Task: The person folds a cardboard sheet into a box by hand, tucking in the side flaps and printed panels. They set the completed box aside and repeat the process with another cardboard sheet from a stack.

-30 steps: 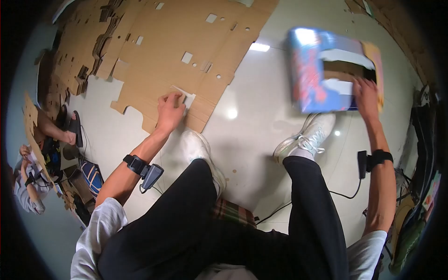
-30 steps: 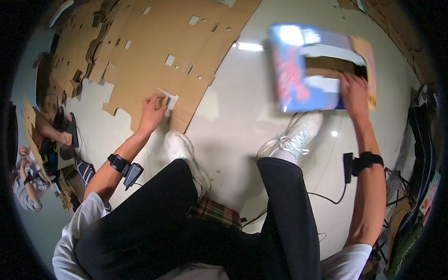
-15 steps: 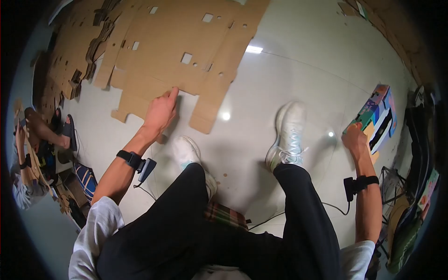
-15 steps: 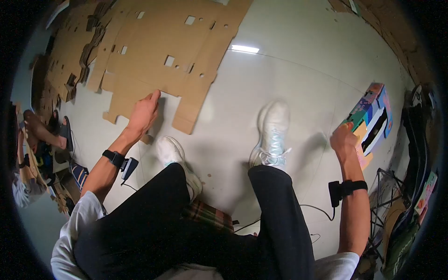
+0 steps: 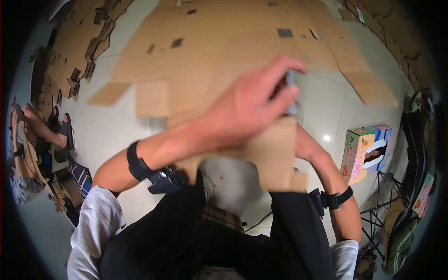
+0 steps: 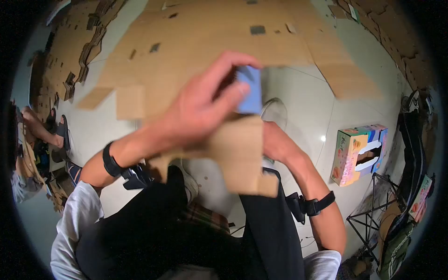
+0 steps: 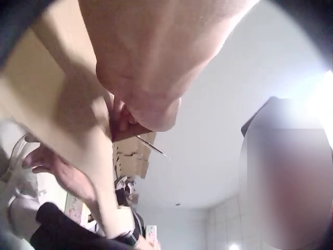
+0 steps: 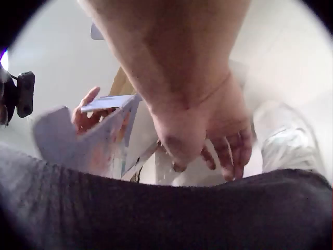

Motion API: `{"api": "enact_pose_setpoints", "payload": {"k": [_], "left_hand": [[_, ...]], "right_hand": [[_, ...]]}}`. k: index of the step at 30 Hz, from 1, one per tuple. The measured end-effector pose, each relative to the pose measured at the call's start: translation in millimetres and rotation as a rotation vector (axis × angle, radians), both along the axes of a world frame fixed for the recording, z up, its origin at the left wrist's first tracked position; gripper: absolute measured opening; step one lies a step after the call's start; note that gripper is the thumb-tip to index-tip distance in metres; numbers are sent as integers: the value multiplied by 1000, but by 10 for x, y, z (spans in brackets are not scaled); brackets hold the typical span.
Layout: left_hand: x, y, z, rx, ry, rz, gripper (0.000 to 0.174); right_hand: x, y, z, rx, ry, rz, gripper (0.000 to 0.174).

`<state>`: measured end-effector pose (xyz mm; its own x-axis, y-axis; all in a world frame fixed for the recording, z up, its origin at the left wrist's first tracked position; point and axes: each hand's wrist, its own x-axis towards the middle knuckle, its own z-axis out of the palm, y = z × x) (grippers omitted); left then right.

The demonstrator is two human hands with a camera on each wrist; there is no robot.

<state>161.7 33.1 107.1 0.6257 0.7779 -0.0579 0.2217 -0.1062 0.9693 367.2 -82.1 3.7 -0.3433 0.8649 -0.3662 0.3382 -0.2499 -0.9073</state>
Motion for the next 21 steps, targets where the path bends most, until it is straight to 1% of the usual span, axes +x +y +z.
{"api": "enact_pose_setpoints", "payload": {"k": [1,3,4,5,6,8,10,11,12,14,15,17,19,21], "left_hand": [[32,-77,48,-32,-30,-35,18],[-39,-254,-148,323,17,-172,23],[-140,-297,-300,428,107,-221,26],[-241,-339,-452,538,191,-267,29],[-419,-326,-592,573,342,-297,32],[-828,-320,-793,525,553,-285,33],[-1218,-351,-890,503,857,-332,31],[-1448,-408,-990,462,922,-312,28],[-1647,-474,-1076,422,981,-299,26],[-1936,-551,-1124,300,1040,-339,19],[-1996,-582,-1144,239,1068,-354,17],[-2018,-618,-1116,153,1033,-377,15],[-1996,-654,-1106,94,1005,-401,15],[-1954,-630,-1120,80,986,-427,15]], "right_hand": [[-110,25,156,107,146,-111,48],[43,-48,60,238,68,-112,50],[382,-187,-292,258,-154,-2,50],[562,-273,-481,275,-374,106,50],[565,-284,-455,176,-491,60,45],[566,-321,-369,-31,-719,-33,36],[617,-498,-593,58,-682,-110,29],[635,-573,-670,104,-662,-151,26],[633,-614,-622,6,-633,-196,27],[634,-696,-454,-189,-583,-293,30],[739,-878,-563,-271,-564,-280,30],[1107,-1509,-1032,-433,-518,-248,31],[1439,-2011,-1187,-920,-133,-279,35],[1742,-2218,-1063,-1085,-190,-297,36]]}}
